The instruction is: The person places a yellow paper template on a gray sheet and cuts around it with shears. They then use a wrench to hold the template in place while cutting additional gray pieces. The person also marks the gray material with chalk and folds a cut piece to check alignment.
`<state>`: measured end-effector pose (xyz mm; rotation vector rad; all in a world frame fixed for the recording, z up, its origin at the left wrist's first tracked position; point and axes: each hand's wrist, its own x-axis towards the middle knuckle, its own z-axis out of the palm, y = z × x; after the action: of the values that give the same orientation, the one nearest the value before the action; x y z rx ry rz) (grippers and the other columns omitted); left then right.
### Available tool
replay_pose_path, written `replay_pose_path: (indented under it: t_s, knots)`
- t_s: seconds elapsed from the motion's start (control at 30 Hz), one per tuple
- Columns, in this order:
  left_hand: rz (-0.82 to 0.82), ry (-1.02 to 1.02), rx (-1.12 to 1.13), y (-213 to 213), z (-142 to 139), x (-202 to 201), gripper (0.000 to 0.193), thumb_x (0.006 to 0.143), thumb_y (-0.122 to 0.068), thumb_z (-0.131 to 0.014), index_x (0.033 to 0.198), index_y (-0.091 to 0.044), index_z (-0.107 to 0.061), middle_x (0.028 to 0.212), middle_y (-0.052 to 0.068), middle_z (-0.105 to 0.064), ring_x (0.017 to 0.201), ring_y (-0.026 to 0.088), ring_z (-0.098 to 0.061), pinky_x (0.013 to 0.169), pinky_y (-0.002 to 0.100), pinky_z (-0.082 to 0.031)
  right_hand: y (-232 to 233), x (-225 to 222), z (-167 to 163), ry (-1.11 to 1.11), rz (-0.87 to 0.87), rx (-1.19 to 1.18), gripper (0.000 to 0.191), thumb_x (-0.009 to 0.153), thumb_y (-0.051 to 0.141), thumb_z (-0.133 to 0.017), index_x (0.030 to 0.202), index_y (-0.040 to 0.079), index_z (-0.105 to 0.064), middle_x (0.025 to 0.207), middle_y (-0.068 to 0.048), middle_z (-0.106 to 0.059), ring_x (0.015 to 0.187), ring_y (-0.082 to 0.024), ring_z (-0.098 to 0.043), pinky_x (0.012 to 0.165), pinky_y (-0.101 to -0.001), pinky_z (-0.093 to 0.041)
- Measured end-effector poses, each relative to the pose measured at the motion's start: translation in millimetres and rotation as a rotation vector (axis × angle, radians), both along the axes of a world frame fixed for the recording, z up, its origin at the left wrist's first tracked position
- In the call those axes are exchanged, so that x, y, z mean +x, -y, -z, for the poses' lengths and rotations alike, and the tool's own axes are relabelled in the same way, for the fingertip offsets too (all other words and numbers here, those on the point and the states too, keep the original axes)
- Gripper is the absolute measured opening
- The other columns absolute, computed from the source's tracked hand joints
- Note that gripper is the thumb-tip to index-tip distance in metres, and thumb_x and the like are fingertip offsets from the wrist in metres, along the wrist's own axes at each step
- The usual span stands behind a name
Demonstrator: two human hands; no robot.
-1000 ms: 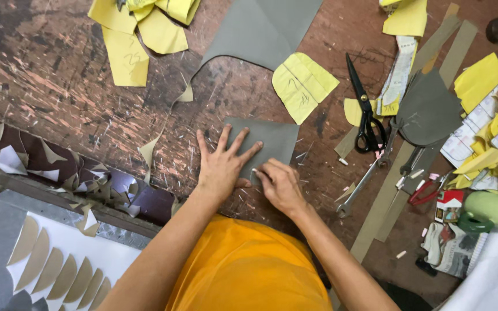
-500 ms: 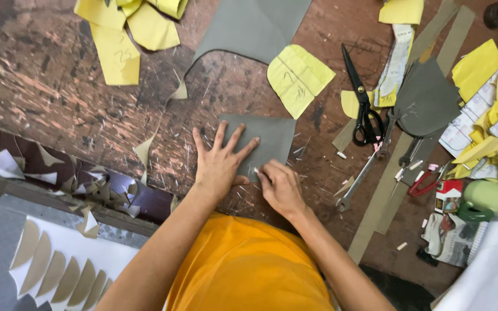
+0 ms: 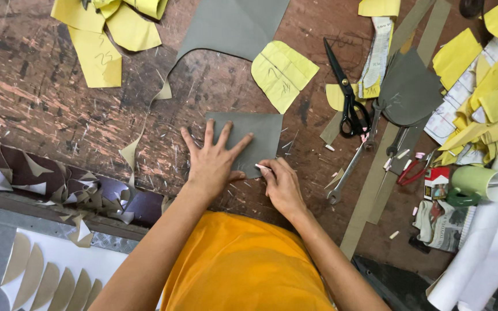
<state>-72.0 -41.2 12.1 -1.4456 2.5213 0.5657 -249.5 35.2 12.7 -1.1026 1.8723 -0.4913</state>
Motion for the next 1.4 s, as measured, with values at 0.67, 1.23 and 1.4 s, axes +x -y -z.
replay_pose_path:
  t_s: [0.67, 1.23, 1.4]
  knots:
    - [0.084, 0.147, 0.035, 7, -6, -12, 0.108, 0.068, -0.057, -0.084, 0.157, -0.048, -0.024, 0.164, 0.011, -0.022, 0.149, 0.047, -0.014, 0.1, 0.089, -0.013, -3, 1, 17, -0.089, -0.168, -0.385, 0.014, 0.089, 0.006, -0.072, 0.103, 0.003, -0.073, 0.087, -0.011, -0.065, 0.069, -0.023, -0.065, 0.061, -0.0326, -0.05]
    - [0.027, 0.128, 0.069, 12, -5, -9, 0.125, 0.062, -0.06, -0.087, 0.162, -0.036, -0.016, 0.165, 0.004, -0.023, 0.151, 0.041, -0.016, 0.105, 0.085, -0.014, 14, 10, 26, -0.121, -0.222, -0.527, 0.011, 0.094, 0.007, -0.07, 0.103, 0.001, -0.071, 0.09, -0.015, -0.067, 0.079, -0.03, -0.068, 0.069, -0.0381, -0.052]
    - [-0.003, 0.084, 0.034, 10, -1, -5, 0.129, 0.058, -0.063, -0.088, 0.161, -0.031, -0.017, 0.164, 0.002, -0.024, 0.151, 0.038, -0.017, 0.106, 0.084, -0.015, 32, 18, 33, -0.123, -0.215, -0.546, 0.013, 0.092, 0.007, -0.07, 0.103, 0.001, -0.072, 0.091, -0.016, -0.069, 0.077, -0.032, -0.068, 0.067, -0.0388, -0.053]
